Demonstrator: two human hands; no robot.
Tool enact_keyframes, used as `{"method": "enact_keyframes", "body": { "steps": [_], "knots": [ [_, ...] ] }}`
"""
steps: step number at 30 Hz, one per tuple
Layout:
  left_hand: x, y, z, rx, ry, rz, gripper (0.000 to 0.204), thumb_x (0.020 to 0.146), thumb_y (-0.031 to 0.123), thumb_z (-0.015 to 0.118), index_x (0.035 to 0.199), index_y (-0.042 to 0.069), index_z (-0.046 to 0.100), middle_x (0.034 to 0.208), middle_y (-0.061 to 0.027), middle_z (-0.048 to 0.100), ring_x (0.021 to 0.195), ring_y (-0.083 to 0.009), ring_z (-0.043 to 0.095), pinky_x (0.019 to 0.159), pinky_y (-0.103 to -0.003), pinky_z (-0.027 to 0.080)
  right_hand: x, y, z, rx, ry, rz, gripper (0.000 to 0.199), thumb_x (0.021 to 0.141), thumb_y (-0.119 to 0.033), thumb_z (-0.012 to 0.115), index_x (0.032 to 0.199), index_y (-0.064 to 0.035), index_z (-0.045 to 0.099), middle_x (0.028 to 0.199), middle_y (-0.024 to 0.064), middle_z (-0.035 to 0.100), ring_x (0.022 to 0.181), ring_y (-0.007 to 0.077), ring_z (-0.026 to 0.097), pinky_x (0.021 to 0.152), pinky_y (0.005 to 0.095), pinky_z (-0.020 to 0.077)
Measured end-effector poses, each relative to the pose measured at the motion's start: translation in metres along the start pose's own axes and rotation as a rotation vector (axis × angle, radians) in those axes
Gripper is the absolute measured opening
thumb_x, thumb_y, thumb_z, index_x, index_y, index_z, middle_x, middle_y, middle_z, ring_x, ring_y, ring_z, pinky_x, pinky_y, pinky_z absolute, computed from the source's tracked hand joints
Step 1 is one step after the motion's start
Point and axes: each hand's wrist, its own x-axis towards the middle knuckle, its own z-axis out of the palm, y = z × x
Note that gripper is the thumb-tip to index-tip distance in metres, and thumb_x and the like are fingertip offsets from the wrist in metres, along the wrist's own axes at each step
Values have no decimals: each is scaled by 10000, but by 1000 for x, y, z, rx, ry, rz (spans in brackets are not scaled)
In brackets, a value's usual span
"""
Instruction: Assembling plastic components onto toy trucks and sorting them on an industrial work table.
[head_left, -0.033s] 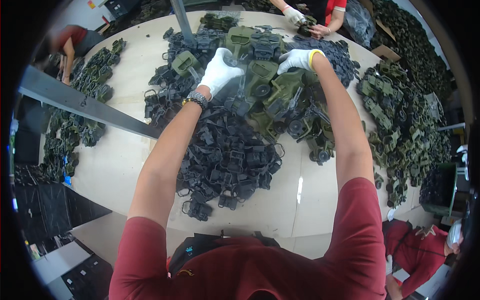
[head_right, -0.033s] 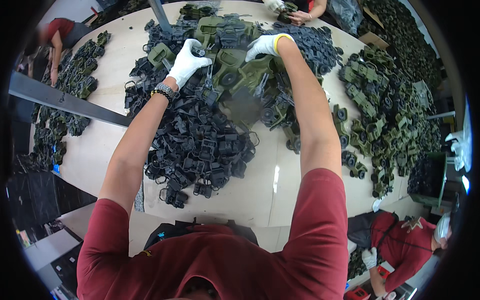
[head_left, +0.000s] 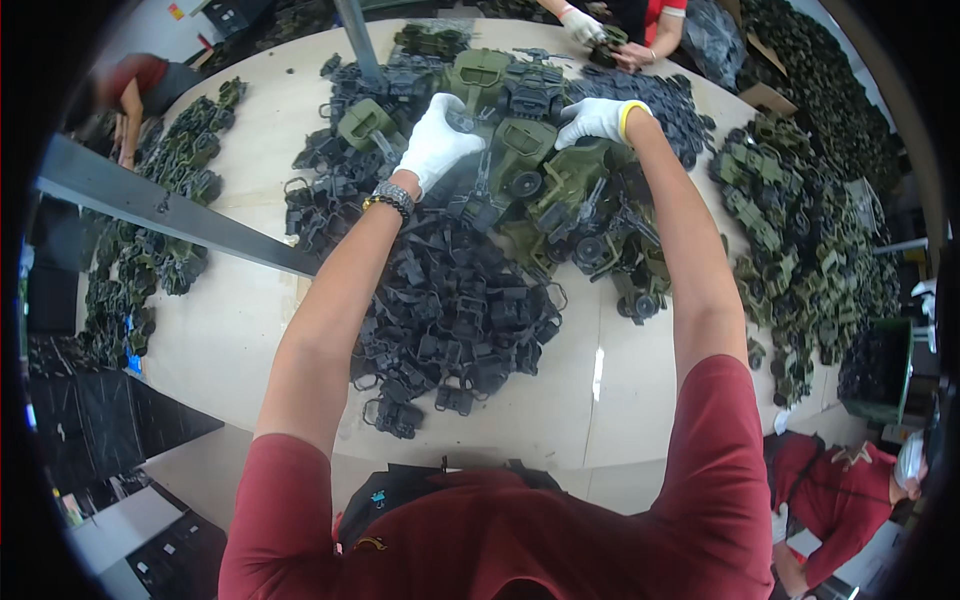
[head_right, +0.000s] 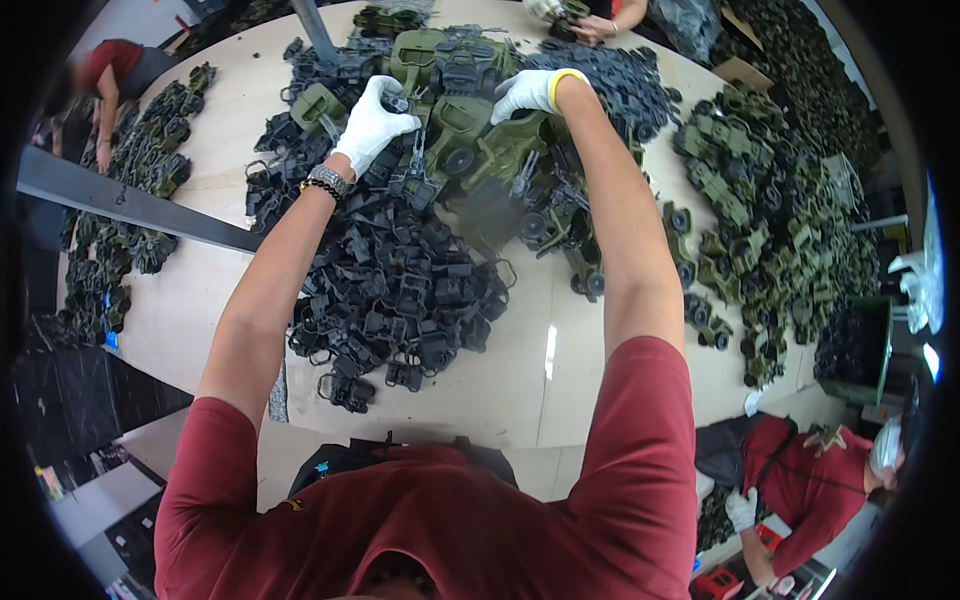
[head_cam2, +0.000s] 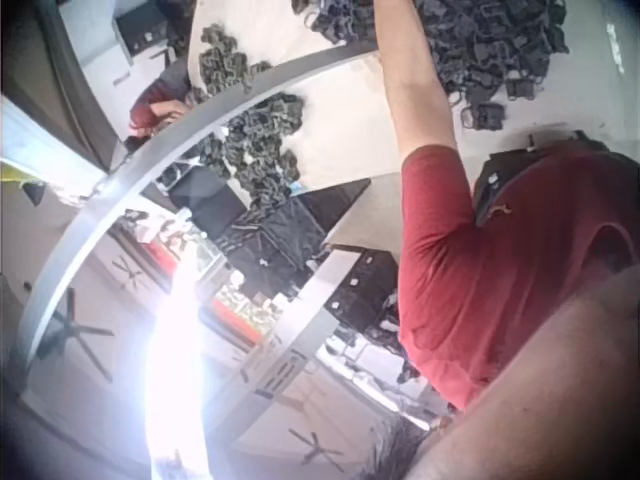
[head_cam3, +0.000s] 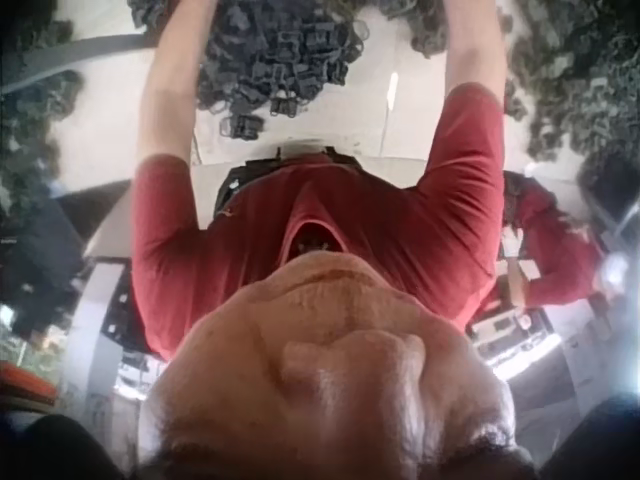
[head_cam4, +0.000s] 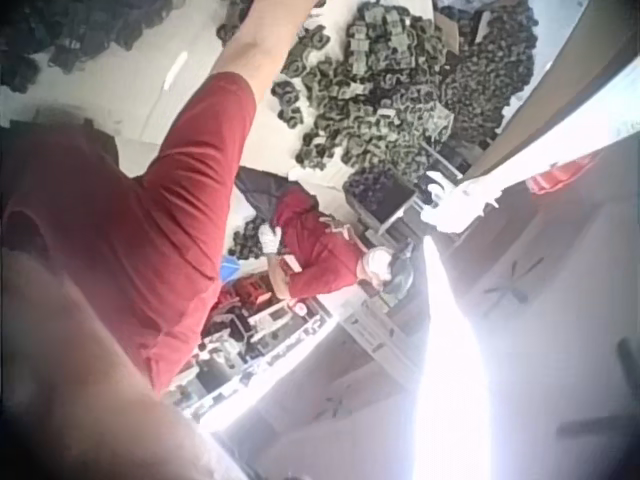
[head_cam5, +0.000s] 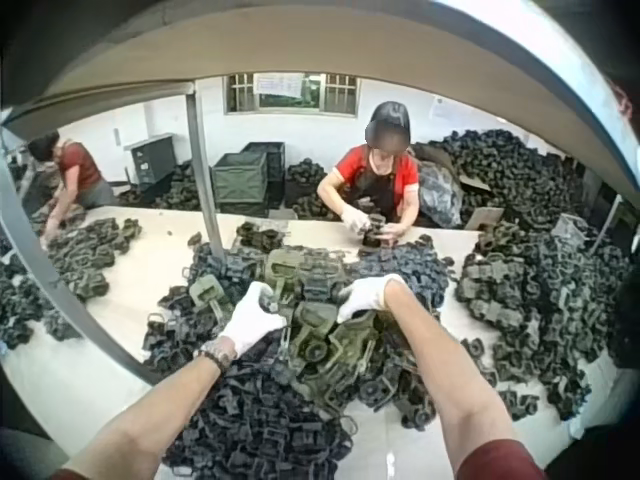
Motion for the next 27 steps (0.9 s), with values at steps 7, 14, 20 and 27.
{"method": "enact_keyframes", "body": {
  "steps": [7,14,20,27],
  "knots": [
    [-45,43,35,-94,-9,241,486,692,93,760,1128,60,548,955,-105,680,910,-233,683,855,-337,531,-90,36,51,101,189,-4,665,757,-313,798,1326,-35,595,1186,149,700,1055,258,650,957,359,485],
    [-95,58,58,-123,-135,287,504,666,87,727,1130,57,533,1010,-135,641,972,-286,643,890,-358,509,-187,14,82,125,266,94,667,711,-438,775,1201,1,667,1133,241,701,1070,369,662,941,399,504],
    [-159,48,74,-172,-193,336,517,658,51,675,1154,71,527,1043,-163,602,1005,-351,599,892,-395,488,-218,22,162,-40,379,298,698,713,-546,772,1139,-2,674,938,263,699,943,394,669,851,437,532],
    [-211,66,74,-120,-274,378,554,663,83,687,1189,63,513,1091,-170,563,1059,-374,539,929,-431,454,-250,27,246,77,747,158,684,738,-415,798,1306,-83,611,1377,160,571,1296,354,493,1119,393,385]
  ]
}}
